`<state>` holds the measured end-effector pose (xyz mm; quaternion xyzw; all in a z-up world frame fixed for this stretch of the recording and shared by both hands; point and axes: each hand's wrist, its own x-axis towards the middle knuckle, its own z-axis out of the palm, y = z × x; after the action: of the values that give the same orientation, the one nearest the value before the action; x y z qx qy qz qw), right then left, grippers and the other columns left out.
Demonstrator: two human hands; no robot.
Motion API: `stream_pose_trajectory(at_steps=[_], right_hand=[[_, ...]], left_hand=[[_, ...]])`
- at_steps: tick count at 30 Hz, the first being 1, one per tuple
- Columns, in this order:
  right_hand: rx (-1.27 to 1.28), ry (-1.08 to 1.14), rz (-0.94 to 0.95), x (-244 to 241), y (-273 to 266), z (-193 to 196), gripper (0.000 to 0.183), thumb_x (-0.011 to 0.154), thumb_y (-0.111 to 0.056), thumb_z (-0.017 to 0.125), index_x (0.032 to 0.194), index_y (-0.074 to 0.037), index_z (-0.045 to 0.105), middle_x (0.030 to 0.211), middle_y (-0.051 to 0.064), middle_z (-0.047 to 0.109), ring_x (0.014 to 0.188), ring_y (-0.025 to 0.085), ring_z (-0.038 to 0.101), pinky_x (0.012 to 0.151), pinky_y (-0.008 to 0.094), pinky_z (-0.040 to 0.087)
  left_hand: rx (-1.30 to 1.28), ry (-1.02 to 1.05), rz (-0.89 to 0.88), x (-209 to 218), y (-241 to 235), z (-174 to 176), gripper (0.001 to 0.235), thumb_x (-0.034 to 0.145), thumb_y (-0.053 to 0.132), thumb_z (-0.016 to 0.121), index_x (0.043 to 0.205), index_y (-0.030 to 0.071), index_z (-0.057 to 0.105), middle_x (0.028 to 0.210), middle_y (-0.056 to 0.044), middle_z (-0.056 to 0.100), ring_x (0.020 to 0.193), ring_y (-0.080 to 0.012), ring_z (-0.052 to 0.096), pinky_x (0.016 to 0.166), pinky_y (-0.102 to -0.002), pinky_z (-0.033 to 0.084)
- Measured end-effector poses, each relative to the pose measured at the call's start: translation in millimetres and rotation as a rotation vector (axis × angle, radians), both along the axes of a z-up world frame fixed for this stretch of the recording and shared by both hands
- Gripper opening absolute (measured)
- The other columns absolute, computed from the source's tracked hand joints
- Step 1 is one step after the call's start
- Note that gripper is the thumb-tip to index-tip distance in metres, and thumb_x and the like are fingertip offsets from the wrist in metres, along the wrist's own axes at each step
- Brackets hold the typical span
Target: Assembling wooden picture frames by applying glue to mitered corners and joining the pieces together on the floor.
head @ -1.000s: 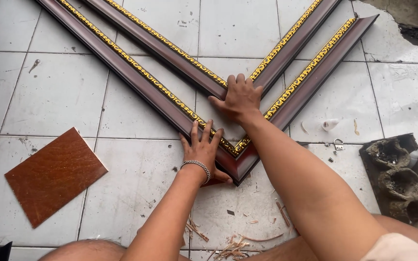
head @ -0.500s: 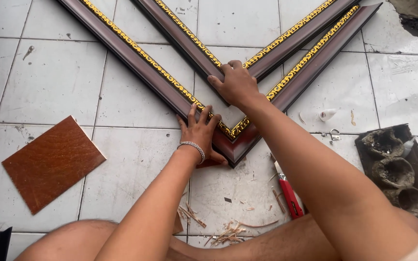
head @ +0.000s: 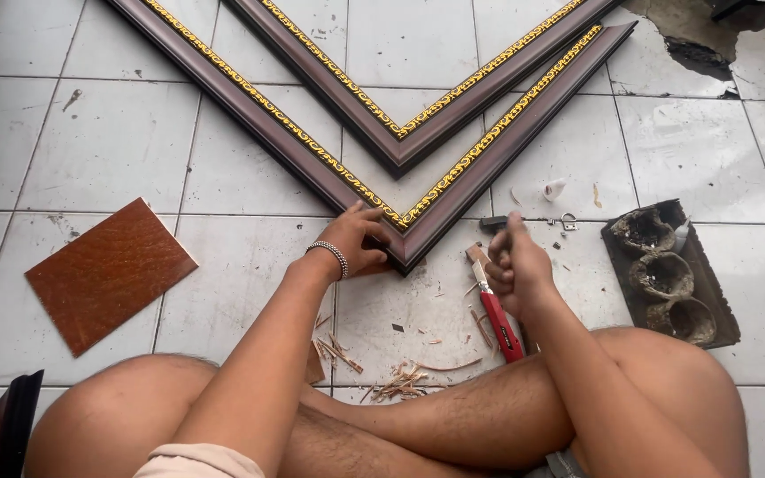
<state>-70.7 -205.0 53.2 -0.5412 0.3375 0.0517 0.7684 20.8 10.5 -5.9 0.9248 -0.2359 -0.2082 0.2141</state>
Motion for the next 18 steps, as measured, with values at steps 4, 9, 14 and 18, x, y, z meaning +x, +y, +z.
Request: stream_pose_trajectory(at_steps=[4,9,14,18], right_hand=[[0.222,-0.054,-0.096,14,7,-7,0.053,0.087,-0.057,0.029,0.057,-0.015,0.044,0.047,-0.008,0.018,0.032,0.002,0.019,0.030,0.015,0.013],[0.263,0.026,-0.119,26,9,-45,0.054,0.081,-0.064,0.022,0.084,-0.017,0.050,0.063,-0.003,0.044,0.058,0.013,0.040,0.056,0.032,0.032],[0.276,0.047,-0.145,24,11,-40,0.048,0.087,-0.056,0.021,0.089,-0.016,0.048,0.085,0.002,0.048,0.086,0.021,0.045,0.077,0.037,0.035],[0.263,0.046,-0.219,32,10,-51,0.045,0.088,-0.046,0.038,0.113,-0.010,0.042,0.104,0.006,0.040,0.114,0.030,0.045,0.098,0.045,0.034]], left_hand=[[-0.249,-0.076,0.307,-13,-8,-5,0.023,0.082,0.041,0.056,0.067,0.023,0.061,0.066,0.004,0.065,0.079,-0.0166,0.064,0.073,-0.032,0.050],[-0.474,-0.205,0.330,-20,-45,14,0.051,0.087,0.048,0.044,0.046,0.019,0.055,0.051,-0.001,0.060,0.064,-0.0201,0.062,0.065,-0.032,0.051],[-0.181,-0.096,0.267,13,-107,-9,0.036,0.074,0.040,0.063,0.099,0.019,0.048,0.101,-0.005,0.056,0.100,-0.0262,0.054,0.083,-0.041,0.047],[0.080,-0.021,0.324,20,-134,-8,0.080,0.062,0.040,0.074,0.125,0.014,0.032,0.120,-0.009,0.042,0.115,-0.0306,0.040,0.087,-0.045,0.043]])
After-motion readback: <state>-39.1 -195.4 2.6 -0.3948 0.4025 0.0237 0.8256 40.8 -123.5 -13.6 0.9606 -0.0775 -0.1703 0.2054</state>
